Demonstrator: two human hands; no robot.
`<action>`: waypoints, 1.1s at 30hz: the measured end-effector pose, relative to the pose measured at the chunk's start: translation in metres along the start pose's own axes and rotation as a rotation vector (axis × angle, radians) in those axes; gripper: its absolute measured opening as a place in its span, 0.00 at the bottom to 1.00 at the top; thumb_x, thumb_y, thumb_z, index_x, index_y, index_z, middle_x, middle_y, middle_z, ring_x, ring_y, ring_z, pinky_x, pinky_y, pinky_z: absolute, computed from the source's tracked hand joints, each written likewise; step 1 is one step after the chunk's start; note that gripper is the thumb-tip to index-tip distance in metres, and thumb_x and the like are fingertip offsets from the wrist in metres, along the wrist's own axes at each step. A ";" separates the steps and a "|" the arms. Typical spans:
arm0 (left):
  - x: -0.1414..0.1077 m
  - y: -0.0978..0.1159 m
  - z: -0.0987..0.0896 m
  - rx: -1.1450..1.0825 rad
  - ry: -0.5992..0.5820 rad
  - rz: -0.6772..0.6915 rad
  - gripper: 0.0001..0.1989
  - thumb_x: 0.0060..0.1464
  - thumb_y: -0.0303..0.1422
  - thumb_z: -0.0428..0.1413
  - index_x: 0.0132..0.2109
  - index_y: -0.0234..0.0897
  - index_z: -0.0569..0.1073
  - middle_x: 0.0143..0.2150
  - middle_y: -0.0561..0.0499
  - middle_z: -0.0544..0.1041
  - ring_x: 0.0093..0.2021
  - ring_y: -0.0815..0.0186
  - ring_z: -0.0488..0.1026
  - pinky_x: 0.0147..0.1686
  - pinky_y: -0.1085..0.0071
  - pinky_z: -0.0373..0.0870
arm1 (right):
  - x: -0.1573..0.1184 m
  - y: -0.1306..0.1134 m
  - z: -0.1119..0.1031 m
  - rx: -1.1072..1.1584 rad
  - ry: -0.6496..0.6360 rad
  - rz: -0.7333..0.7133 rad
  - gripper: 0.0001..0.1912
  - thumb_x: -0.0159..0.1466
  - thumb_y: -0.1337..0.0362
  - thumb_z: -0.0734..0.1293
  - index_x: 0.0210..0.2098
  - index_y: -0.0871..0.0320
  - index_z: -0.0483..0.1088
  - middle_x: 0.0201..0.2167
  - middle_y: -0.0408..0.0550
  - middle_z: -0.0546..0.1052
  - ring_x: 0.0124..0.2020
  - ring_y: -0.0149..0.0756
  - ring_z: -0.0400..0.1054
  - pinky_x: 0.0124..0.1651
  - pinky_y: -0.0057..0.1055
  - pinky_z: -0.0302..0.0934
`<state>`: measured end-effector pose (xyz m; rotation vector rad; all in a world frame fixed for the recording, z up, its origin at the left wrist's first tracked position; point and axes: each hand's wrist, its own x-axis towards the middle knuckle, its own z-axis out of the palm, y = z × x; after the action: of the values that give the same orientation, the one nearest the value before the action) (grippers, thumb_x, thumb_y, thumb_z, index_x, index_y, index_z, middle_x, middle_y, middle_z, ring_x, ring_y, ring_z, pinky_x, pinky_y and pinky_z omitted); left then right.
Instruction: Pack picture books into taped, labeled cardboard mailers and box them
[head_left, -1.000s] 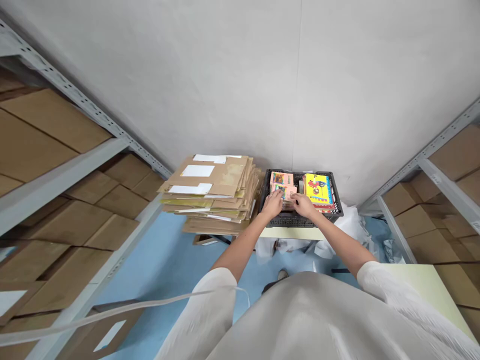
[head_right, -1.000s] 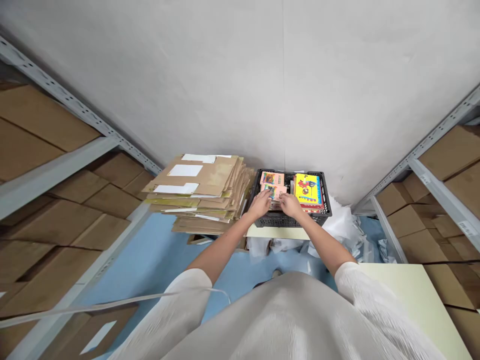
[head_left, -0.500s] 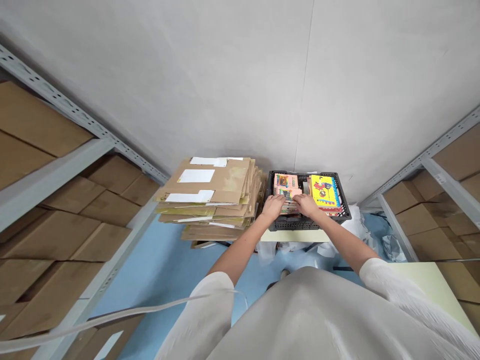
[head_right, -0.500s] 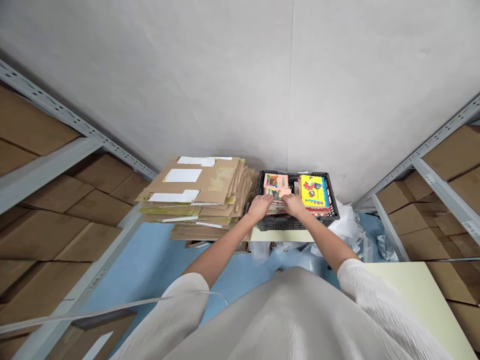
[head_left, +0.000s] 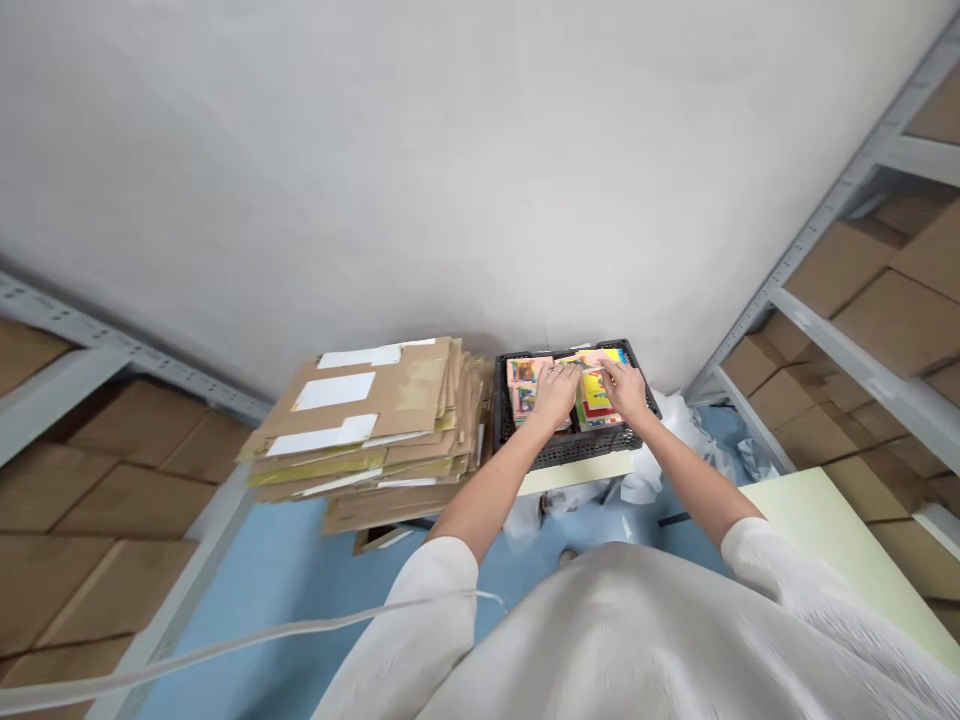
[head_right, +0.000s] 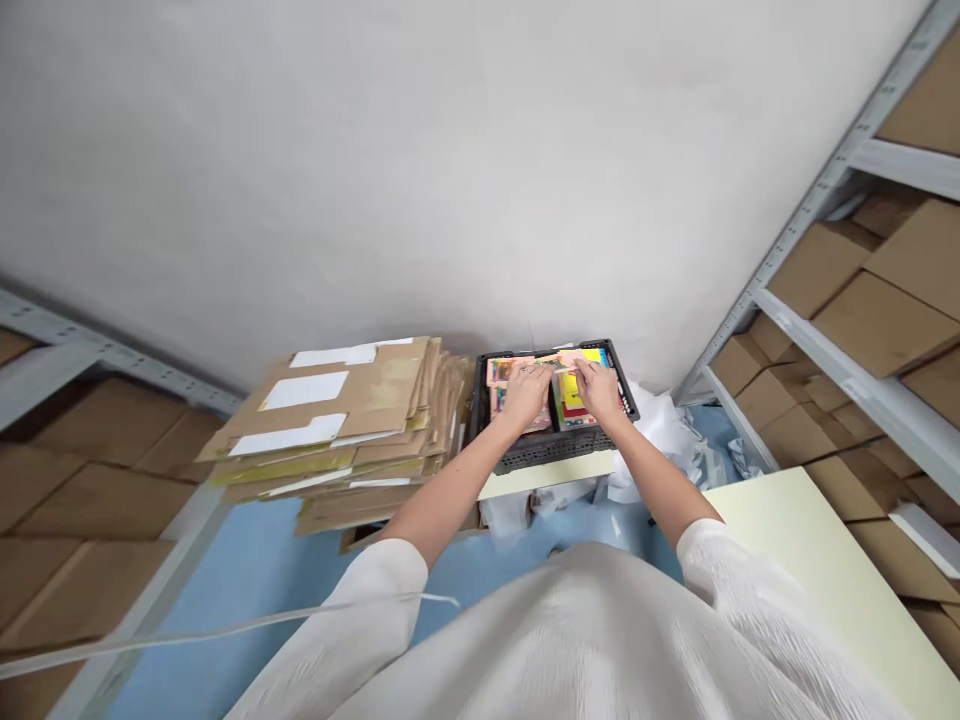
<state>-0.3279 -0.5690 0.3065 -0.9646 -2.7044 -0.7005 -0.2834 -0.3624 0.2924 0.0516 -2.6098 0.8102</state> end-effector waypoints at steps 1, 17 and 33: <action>0.007 0.016 0.007 -0.007 -0.010 0.030 0.23 0.73 0.28 0.48 0.68 0.44 0.75 0.65 0.42 0.80 0.67 0.50 0.73 0.73 0.50 0.55 | -0.006 0.010 -0.012 0.041 0.036 0.036 0.23 0.78 0.58 0.60 0.66 0.54 0.76 0.58 0.58 0.81 0.59 0.54 0.72 0.67 0.47 0.62; 0.003 0.319 0.207 -0.149 -0.454 0.540 0.19 0.76 0.34 0.49 0.65 0.39 0.77 0.62 0.37 0.82 0.61 0.49 0.79 0.65 0.52 0.66 | -0.241 0.242 -0.187 0.311 0.383 0.810 0.18 0.61 0.57 0.65 0.46 0.55 0.80 0.41 0.51 0.87 0.41 0.45 0.81 0.51 0.41 0.75; -0.012 0.440 0.363 -0.052 -1.059 0.811 0.23 0.69 0.30 0.54 0.68 0.38 0.75 0.69 0.39 0.76 0.68 0.49 0.73 0.69 0.55 0.68 | -0.460 0.332 -0.227 0.195 0.562 1.491 0.08 0.56 0.66 0.66 0.32 0.50 0.61 0.32 0.39 0.76 0.37 0.38 0.72 0.43 0.32 0.64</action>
<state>-0.0444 -0.0995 0.1489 -2.7994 -2.4761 -0.0498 0.1713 0.0006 0.1056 -1.8840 -1.6540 1.1959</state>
